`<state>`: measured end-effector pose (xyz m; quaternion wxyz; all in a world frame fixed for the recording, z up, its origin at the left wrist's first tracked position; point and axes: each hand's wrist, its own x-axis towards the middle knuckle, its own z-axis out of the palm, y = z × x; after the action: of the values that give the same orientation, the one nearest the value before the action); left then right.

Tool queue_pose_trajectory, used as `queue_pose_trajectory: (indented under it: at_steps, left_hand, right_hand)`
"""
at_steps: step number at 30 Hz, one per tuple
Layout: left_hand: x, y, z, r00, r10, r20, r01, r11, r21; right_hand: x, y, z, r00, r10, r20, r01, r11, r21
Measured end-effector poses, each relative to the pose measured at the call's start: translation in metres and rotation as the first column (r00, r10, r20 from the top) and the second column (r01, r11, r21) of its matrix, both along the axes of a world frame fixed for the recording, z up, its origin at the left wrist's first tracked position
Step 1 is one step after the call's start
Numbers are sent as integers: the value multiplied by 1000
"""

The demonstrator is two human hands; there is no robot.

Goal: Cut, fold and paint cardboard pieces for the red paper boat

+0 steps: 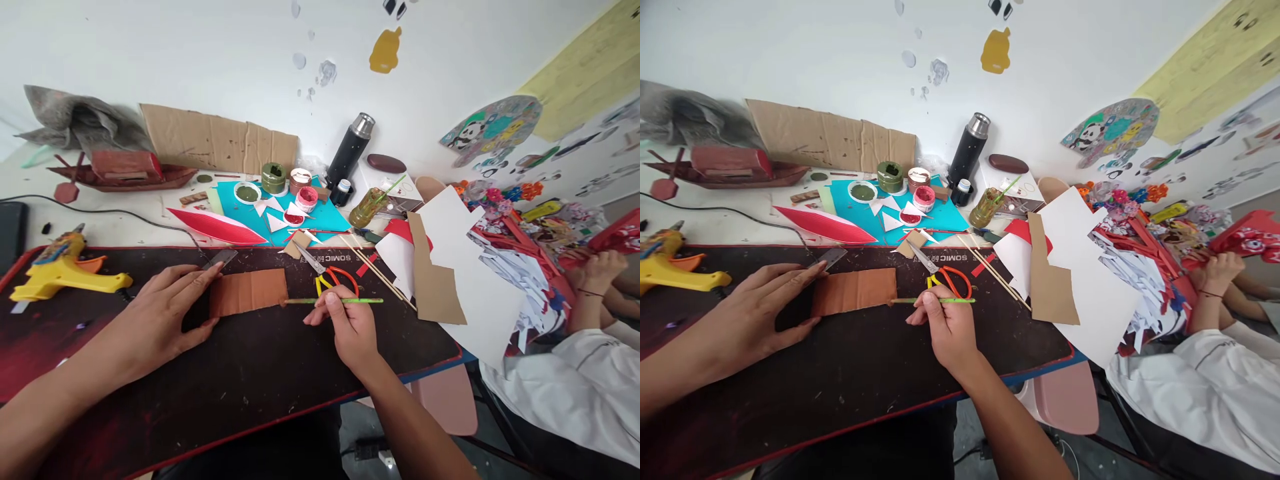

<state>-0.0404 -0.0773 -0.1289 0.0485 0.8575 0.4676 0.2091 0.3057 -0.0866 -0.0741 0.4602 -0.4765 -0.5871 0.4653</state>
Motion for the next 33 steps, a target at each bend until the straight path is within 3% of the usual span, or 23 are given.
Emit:
queue_pose_trajectory:
  at_steps: [8, 13, 19, 23, 28, 33]
  left_hand:
    - [1, -3, -3, 999, 31, -10, -31, 999, -24]
    - [3, -4, -3, 997, 69, 39, -67, 997, -46]
    - [5, -5, 1, 995, 76, 68, -74, 997, -36]
    - [6, -13, 12, 989, 105, 101, -101, 994, -42]
    - [5, -27, 32, 979, 126, 161, -119, 991, -56]
    - [-25, -28, 54, 947, 234, 218, -235, 972, -21]
  right_hand:
    - [-17, -5, -3, 995, 93, 22, -92, 995, -24]
    - [-7, 1, -1, 1000, 3, -2, -3, 998, -56]
    - [-6, 8, 4, 981, -69, -179, 46, 991, -128]
    - [-6, 13, 3, 945, -96, -314, 35, 980, -194]
    - [7, 19, 7, 869, -214, -446, 96, 957, -274]
    - [15, 20, 7, 839, -245, -485, 80, 938, -337]
